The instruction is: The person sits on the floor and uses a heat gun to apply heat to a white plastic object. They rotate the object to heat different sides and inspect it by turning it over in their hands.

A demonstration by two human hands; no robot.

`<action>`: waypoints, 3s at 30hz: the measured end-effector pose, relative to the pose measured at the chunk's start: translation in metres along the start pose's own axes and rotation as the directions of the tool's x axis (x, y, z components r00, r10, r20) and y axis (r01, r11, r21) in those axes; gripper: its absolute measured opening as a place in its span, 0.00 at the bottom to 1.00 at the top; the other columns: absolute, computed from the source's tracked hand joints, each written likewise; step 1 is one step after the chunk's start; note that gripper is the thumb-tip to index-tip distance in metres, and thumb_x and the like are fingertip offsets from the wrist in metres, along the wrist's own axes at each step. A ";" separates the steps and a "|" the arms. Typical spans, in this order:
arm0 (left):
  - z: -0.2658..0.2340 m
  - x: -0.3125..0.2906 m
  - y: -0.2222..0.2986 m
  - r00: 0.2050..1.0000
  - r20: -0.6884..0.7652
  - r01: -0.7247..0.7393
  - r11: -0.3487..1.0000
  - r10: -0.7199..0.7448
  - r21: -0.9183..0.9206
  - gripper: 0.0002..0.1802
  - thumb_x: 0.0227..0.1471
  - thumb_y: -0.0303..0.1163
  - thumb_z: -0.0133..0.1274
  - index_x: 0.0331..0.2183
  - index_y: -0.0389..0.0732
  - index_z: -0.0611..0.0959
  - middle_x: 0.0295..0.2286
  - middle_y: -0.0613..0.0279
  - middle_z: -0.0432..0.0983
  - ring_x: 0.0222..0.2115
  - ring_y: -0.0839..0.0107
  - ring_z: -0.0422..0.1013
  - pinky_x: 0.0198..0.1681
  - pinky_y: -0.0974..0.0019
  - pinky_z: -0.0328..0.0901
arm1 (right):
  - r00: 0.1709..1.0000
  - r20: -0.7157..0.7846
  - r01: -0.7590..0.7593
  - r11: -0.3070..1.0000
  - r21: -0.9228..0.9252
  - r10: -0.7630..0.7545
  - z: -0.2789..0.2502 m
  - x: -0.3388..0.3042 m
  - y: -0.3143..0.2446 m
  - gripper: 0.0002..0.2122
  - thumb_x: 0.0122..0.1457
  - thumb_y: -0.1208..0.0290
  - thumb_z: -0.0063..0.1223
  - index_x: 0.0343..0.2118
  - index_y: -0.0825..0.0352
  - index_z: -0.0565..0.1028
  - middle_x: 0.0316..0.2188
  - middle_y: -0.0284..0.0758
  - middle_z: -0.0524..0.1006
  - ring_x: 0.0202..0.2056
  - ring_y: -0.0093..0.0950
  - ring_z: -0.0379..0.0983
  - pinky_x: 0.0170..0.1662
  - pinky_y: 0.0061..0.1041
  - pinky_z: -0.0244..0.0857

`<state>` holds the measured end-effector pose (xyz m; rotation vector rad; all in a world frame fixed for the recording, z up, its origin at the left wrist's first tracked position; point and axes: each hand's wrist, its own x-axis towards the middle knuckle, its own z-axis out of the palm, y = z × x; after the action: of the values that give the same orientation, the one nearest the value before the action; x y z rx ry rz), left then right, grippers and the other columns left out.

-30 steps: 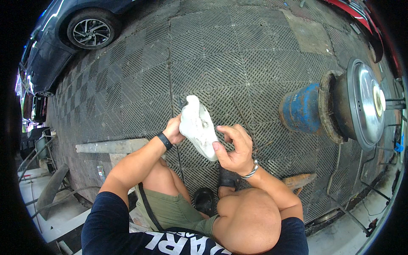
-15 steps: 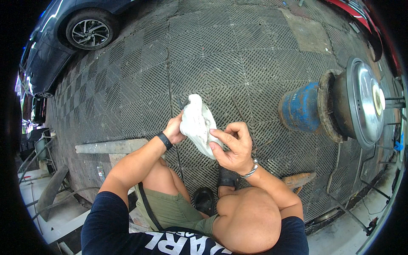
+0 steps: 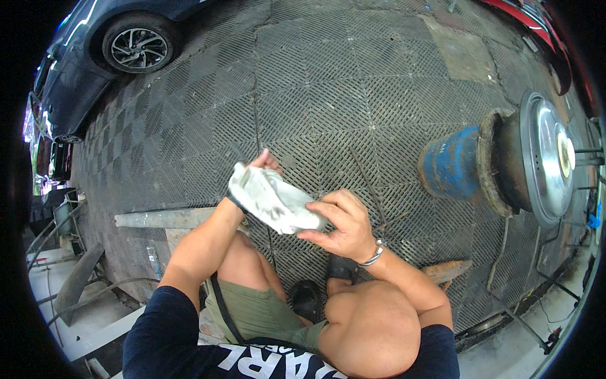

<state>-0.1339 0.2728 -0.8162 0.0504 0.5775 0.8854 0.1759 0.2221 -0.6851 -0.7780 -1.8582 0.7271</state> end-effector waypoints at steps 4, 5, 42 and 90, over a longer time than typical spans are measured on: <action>0.035 -0.013 0.020 0.997 0.012 -0.071 0.997 0.070 0.042 0.18 0.63 0.46 0.54 0.28 0.43 0.75 0.19 0.70 0.63 0.24 0.71 0.62 0.27 0.64 0.65 | 0.995 0.061 -0.074 0.997 0.010 0.073 -0.010 -0.009 0.004 0.26 0.42 0.59 0.75 0.47 0.59 0.83 0.38 0.35 0.76 0.32 0.29 0.76 0.33 0.26 0.74; 0.037 -0.018 0.026 0.998 0.036 -0.060 0.996 0.058 0.066 0.18 0.62 0.46 0.54 0.29 0.42 0.75 0.19 0.70 0.63 0.23 0.71 0.61 0.27 0.63 0.65 | 0.994 0.096 -0.046 0.999 0.011 0.045 -0.011 -0.009 0.005 0.26 0.43 0.60 0.74 0.48 0.59 0.83 0.39 0.35 0.77 0.31 0.29 0.76 0.33 0.26 0.74; 0.021 -0.012 -0.017 0.955 -0.103 0.296 0.867 -0.278 0.401 0.12 0.57 0.31 0.59 0.42 0.38 0.77 0.29 0.64 0.80 0.27 0.75 0.77 0.29 0.72 0.73 | 0.987 0.118 0.110 0.993 -0.030 -0.106 -0.021 0.027 -0.017 0.28 0.44 0.51 0.72 0.47 0.62 0.82 0.31 0.32 0.75 0.28 0.29 0.73 0.29 0.27 0.68; 0.021 -0.009 -0.030 0.919 -0.368 0.287 0.876 -0.139 0.386 0.16 0.64 0.31 0.50 0.51 0.35 0.80 0.35 0.62 0.81 0.25 0.78 0.73 0.23 0.75 0.68 | 0.986 -0.057 -0.165 0.978 -0.130 0.159 -0.044 0.026 0.021 0.09 0.51 0.71 0.69 0.36 0.64 0.85 0.30 0.33 0.77 0.32 0.30 0.70 0.37 0.29 0.66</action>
<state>-0.1064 0.2503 -0.8023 0.2412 1.0718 0.5310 0.2120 0.2611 -0.6709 -1.0343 -1.8303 0.6848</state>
